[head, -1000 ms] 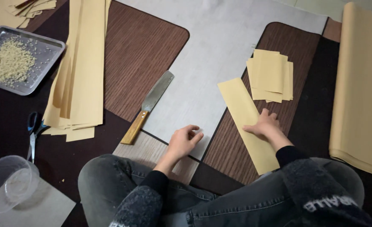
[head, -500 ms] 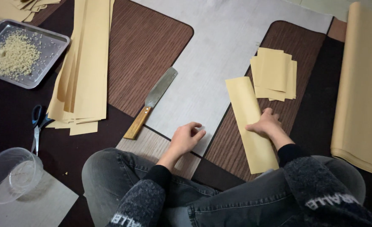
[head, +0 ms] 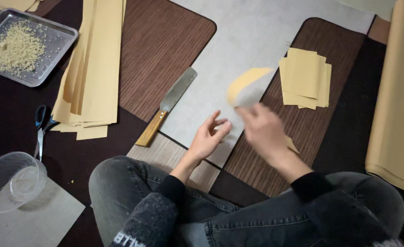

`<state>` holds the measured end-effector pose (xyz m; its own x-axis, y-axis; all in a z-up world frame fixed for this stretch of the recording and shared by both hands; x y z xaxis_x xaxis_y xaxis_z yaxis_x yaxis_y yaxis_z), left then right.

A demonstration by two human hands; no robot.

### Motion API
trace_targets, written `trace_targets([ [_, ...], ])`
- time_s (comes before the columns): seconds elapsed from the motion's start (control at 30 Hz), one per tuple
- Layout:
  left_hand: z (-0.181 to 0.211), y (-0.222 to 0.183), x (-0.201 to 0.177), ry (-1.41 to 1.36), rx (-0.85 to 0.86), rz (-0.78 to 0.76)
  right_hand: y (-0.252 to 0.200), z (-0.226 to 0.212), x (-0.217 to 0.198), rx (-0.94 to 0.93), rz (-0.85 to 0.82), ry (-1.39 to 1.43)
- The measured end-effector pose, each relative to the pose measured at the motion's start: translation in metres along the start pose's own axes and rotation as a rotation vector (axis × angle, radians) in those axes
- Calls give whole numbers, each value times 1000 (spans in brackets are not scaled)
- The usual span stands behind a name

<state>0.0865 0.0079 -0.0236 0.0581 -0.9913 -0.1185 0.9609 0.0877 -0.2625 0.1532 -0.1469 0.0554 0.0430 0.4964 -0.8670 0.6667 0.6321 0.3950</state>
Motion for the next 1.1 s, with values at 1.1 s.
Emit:
trace_targets([
  [1.1, -62, 21, -150, -453, -143, 751, -80, 127, 122, 1294, -209, 1469],
])
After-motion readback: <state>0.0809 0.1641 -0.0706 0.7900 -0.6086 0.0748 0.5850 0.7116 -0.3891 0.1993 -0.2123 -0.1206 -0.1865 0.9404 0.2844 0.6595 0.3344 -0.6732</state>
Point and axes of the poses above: each hand's wrist, its own y-axis towards the middle knuckle, its own x-axis out of the palm, z = x × y, the point moved 9 cm from there along y, towards the middle knuckle, and after that the axes turned 12 degrees about y, right-handed, at the moved point
